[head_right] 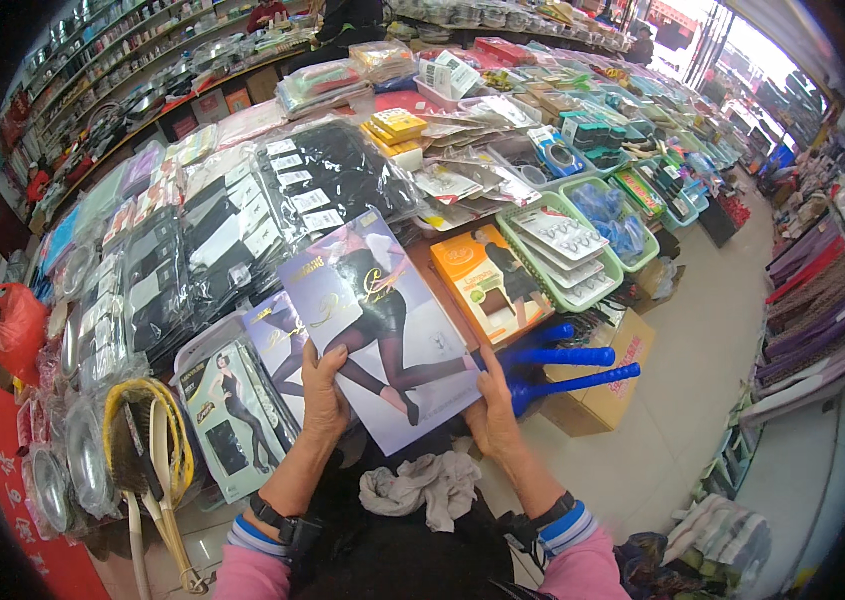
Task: The person wipes a display table with a cloth and then picks up, inspects, and restacks multiple packaged items including tights and small household goods. They repeatedly lift and reposition items to arrange them neatly on the table.
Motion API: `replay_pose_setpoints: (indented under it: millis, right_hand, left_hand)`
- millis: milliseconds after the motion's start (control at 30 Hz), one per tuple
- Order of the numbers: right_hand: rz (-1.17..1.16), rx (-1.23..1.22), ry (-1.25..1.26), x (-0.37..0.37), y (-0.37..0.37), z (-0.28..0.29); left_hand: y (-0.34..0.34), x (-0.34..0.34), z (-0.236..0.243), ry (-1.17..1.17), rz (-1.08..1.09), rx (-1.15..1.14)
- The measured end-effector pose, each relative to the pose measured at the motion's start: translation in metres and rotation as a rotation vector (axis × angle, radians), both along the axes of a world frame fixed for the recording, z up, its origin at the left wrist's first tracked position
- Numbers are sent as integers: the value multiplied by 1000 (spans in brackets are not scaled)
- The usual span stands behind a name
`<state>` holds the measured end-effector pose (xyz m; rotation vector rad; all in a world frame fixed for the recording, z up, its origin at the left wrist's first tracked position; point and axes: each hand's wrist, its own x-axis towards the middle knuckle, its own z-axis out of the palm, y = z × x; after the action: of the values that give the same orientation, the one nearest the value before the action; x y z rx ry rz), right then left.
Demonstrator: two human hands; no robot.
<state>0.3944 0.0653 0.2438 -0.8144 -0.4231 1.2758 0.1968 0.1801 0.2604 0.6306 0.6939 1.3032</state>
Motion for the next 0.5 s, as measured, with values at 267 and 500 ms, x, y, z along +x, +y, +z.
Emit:
replay_pose_setpoints:
  millis: [267,500]
  right_hand:
    - [-114,-66,217,7,10,-25]
    - [-332,-61,282,53,19,-27]
  left_hand:
    - [-7,49,-1,127,-33,-27]
    - [-2,62,10,197,-316,46]
